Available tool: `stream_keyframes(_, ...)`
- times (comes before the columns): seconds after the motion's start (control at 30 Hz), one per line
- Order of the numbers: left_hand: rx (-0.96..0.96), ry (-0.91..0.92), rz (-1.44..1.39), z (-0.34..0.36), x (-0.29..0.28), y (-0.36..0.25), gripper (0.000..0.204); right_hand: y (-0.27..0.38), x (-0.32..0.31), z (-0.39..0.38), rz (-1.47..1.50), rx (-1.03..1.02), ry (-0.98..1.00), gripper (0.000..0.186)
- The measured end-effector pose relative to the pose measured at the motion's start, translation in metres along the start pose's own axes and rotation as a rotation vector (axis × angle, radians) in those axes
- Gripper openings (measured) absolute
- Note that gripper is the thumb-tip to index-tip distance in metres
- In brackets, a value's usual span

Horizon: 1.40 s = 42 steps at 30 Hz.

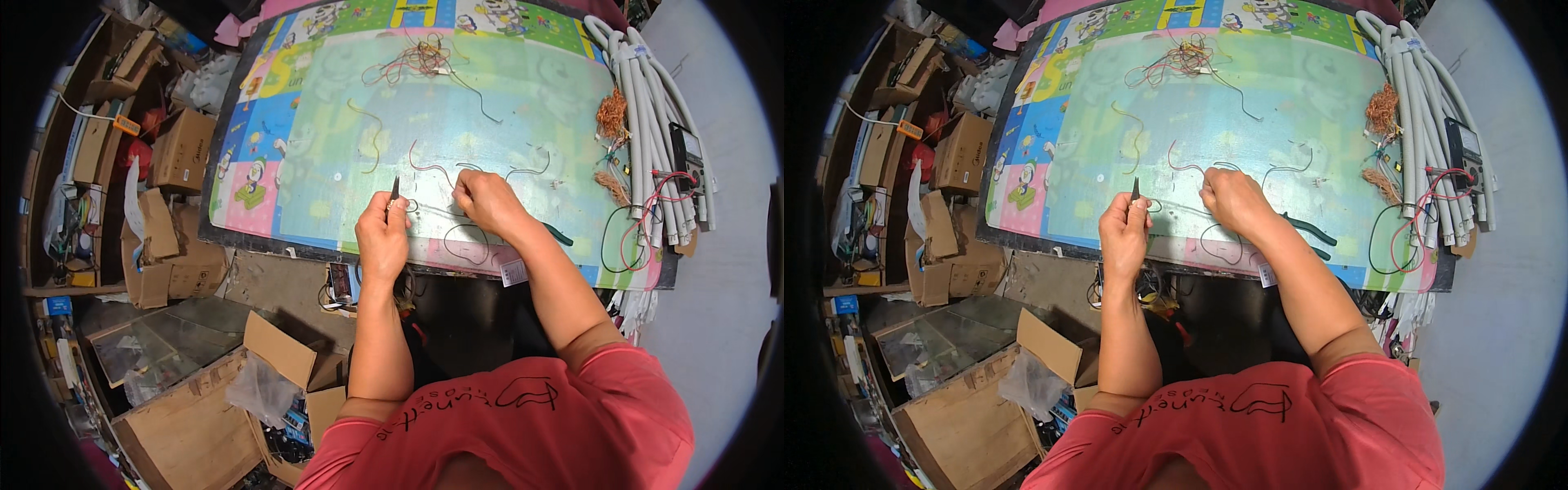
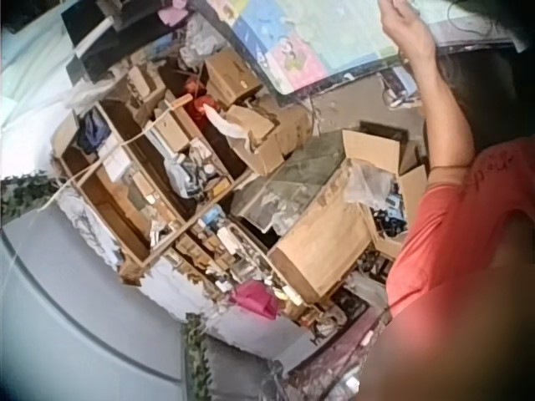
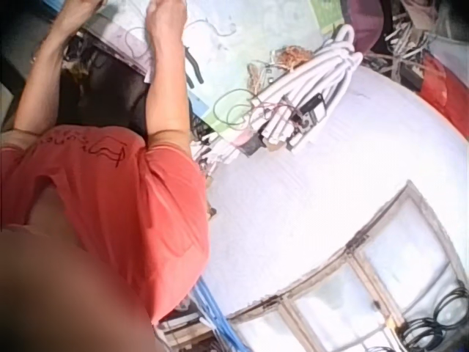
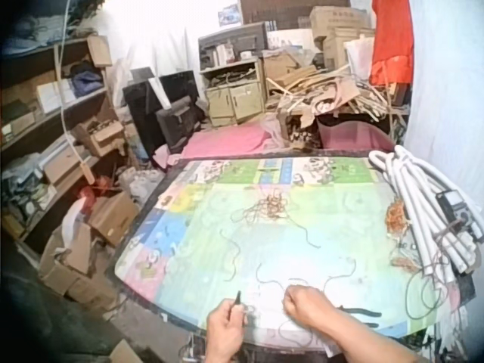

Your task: The person strips insulation from multiple electrical wires using a knife and pliers, then twists the exposed strands. They repeat this process for several wires on a cluttered workbench.

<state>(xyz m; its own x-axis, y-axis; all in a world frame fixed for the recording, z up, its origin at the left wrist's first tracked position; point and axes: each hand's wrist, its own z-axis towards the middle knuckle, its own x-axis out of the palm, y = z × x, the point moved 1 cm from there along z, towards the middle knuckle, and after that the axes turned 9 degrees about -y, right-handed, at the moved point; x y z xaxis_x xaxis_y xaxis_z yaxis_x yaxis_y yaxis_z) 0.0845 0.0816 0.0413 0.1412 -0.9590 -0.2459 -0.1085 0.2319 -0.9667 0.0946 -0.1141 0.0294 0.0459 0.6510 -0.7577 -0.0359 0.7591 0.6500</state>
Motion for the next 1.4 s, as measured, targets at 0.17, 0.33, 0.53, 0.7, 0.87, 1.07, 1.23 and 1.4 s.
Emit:
stream_keyframes(0.17, 0.031, 0.02, 0.033, -0.001, 0.006, -0.002, 0.015, 0.017, 0.004, -0.011, 0.218, -0.086, -0.14, 0.015)
stream_keyframes(0.33, 0.006, 0.03, 0.031, -0.003, 0.009, -0.001, 0.014, 0.038, 0.015, -0.016, 0.735, 0.197, 0.1, 0.015)
stream_keyframes(0.53, -0.038, 0.037, 0.003, -0.002, 0.012, 0.0, 0.015, 0.032, 0.012, -0.012, 0.613, 0.056, 0.033, 0.01)
stream_keyframes(0.7, -0.103, -0.001, -0.13, 0.002, 0.016, 0.011, 0.015, 0.032, 0.009, -0.011, 0.635, -0.13, 0.067, 0.008)
stream_keyframes(0.87, -0.112, 0.026, -0.233, -0.003, 0.025, 0.008, 0.014, 0.026, 0.002, -0.005, 0.848, 0.198, 0.198, 0.01)
stream_keyframes(1.07, -0.254, 0.119, -0.418, -0.001, 0.022, 0.002, 0.011, 0.024, 0.007, -0.004, 0.658, 0.133, 0.04, 0.01)
stream_keyframes(1.23, -0.242, 0.095, -0.477, -0.003, 0.029, 0.005, 0.009, 0.03, 0.011, -0.009, 0.715, 0.165, 0.041, 0.012)
stream_keyframes(1.4, -0.23, 0.081, -0.517, -0.004, 0.032, 0.006, 0.009, 0.026, 0.013, -0.009, 0.904, 0.127, 0.082, 0.014)
